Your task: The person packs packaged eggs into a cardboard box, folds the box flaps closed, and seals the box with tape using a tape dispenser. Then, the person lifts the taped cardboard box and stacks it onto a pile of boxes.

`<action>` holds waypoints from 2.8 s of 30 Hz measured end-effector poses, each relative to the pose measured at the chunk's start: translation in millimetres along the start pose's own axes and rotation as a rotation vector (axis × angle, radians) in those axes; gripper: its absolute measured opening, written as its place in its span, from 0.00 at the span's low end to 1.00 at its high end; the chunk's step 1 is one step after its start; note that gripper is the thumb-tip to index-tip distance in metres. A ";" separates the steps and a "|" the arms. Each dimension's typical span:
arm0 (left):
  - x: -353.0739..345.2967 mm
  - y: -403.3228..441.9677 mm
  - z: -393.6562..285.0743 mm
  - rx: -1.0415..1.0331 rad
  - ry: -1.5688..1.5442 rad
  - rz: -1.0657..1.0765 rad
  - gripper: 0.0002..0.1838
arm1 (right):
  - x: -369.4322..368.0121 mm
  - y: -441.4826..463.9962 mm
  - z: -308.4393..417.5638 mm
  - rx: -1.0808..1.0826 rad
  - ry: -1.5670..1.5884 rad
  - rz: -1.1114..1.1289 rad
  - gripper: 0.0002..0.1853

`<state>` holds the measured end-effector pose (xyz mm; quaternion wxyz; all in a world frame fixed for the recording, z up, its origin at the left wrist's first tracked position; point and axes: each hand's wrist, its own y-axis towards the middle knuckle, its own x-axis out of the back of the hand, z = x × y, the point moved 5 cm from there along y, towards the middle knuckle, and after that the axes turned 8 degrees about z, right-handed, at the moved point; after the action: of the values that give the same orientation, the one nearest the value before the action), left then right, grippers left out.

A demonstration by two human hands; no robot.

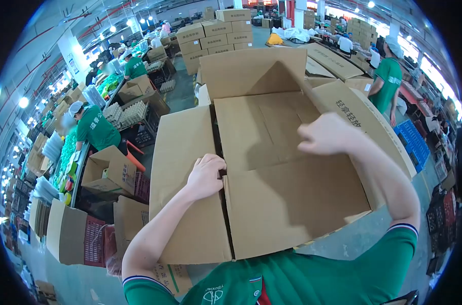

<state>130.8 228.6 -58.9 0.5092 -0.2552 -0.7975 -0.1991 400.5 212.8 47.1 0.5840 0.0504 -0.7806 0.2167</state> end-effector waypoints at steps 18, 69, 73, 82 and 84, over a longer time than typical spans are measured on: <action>20.6 -0.6 -57.7 -0.207 -1.281 0.223 0.25 | 1.8 -112.3 53.1 0.010 0.285 -0.153 0.29; 103.3 40.7 38.5 0.163 -0.961 -0.741 0.26 | -51.6 -64.8 19.0 0.196 0.436 -0.892 0.17; 159.0 0.3 43.6 0.140 -0.834 -0.966 0.22 | -64.9 -53.3 21.2 0.191 0.409 -0.760 0.18; 203.2 -190.7 -103.1 -0.044 -0.312 -1.051 0.20 | -94.4 -29.5 35.1 0.250 0.421 -0.572 0.20; 190.0 -262.3 -100.1 -0.054 -0.333 -1.287 0.20 | -70.9 -44.5 34.0 0.248 0.418 -0.623 0.19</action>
<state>-24.8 2.3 139.9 0.1520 0.2317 -0.8535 -0.4413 407.2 146.9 -14.3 0.7576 0.3101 -0.5601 0.1273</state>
